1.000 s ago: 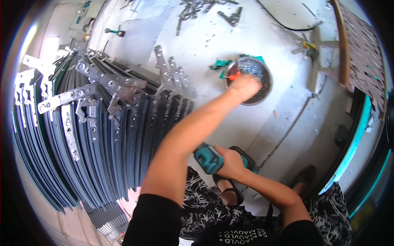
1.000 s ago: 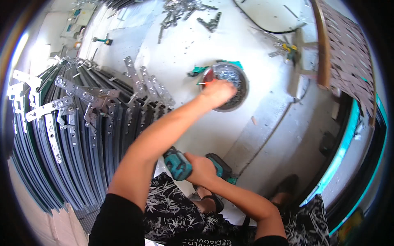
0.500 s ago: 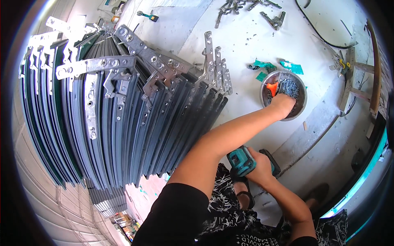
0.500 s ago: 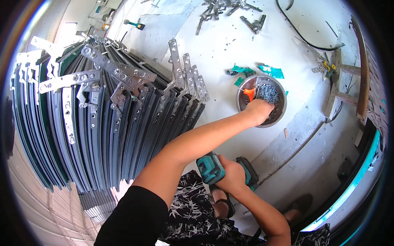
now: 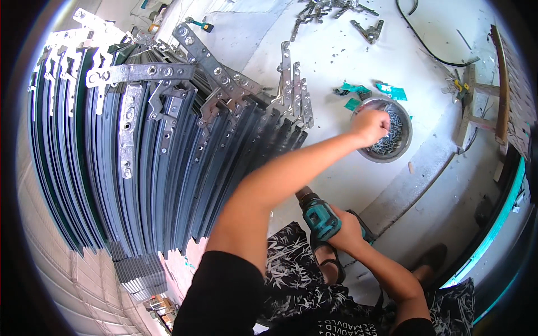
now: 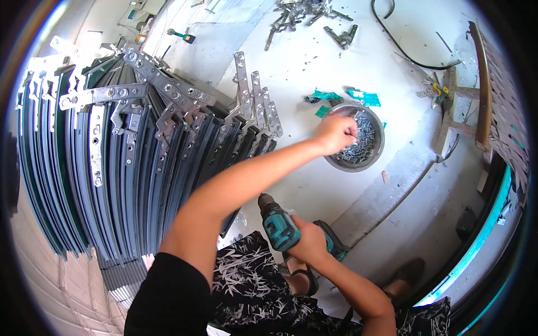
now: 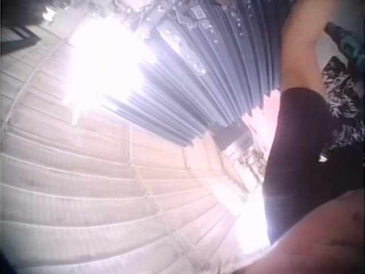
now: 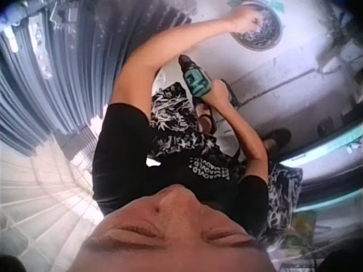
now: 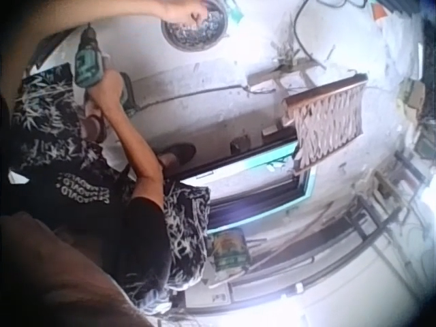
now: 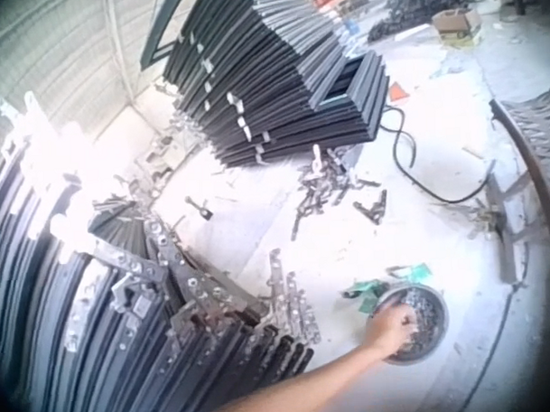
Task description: The person uses a power drill to drive screws into the corners of metal frames, picking screws from a metal bowl and positioning them by hand before drilling.
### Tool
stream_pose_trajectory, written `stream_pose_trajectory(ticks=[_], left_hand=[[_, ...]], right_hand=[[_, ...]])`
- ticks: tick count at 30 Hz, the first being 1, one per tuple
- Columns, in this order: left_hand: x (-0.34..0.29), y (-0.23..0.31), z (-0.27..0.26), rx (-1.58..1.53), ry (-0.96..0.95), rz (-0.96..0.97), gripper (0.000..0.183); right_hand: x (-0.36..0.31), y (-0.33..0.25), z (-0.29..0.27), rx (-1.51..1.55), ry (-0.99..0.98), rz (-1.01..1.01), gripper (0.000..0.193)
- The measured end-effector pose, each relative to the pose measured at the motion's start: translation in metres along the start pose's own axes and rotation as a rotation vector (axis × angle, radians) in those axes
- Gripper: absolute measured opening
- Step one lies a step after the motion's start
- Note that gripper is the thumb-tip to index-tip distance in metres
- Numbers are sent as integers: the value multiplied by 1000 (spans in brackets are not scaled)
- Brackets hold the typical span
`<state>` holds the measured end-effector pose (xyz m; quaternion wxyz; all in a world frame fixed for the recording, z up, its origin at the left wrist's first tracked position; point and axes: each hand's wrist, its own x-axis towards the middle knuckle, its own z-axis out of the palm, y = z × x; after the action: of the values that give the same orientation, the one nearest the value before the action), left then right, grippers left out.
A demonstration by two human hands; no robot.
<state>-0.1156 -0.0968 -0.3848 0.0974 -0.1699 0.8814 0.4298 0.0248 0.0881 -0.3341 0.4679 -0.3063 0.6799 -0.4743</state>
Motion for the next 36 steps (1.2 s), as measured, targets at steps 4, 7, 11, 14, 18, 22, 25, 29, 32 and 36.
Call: stream_pose_trajectory(ticks=[4,7,11,14,18,22,25,29,32,36], left_hand=[[-9,9,-41,-599,-176,-201,11],[-35,32,-70,-671,-234,-324,16],[-54,36,-75,-1029,-252,-382,16],[-70,42,-73,-1171,-186,-420,15],[-89,41,-81,-1386,-306,-375,15],[-111,47,-87,-1520,-391,-277,14],[-115,41,-84,-1538,-349,-229,13],[-119,30,-81,-1577,-214,-266,17],[-128,24,-86,-1638,-202,-268,17],[-150,10,-97,-1638,-122,-211,14]], right_hand=[[1,-4,-6,-60,-60,70,43],[1,-8,-7,-27,-19,68,44],[2,-10,-11,-37,-22,79,47],[2,-9,-12,-34,-49,106,48],[1,-2,-12,-26,5,66,42],[6,3,-16,36,87,62,38],[9,4,-16,94,130,33,38],[9,4,-17,74,146,50,37],[6,2,-27,170,142,129,35],[6,5,-39,147,222,22,29]])
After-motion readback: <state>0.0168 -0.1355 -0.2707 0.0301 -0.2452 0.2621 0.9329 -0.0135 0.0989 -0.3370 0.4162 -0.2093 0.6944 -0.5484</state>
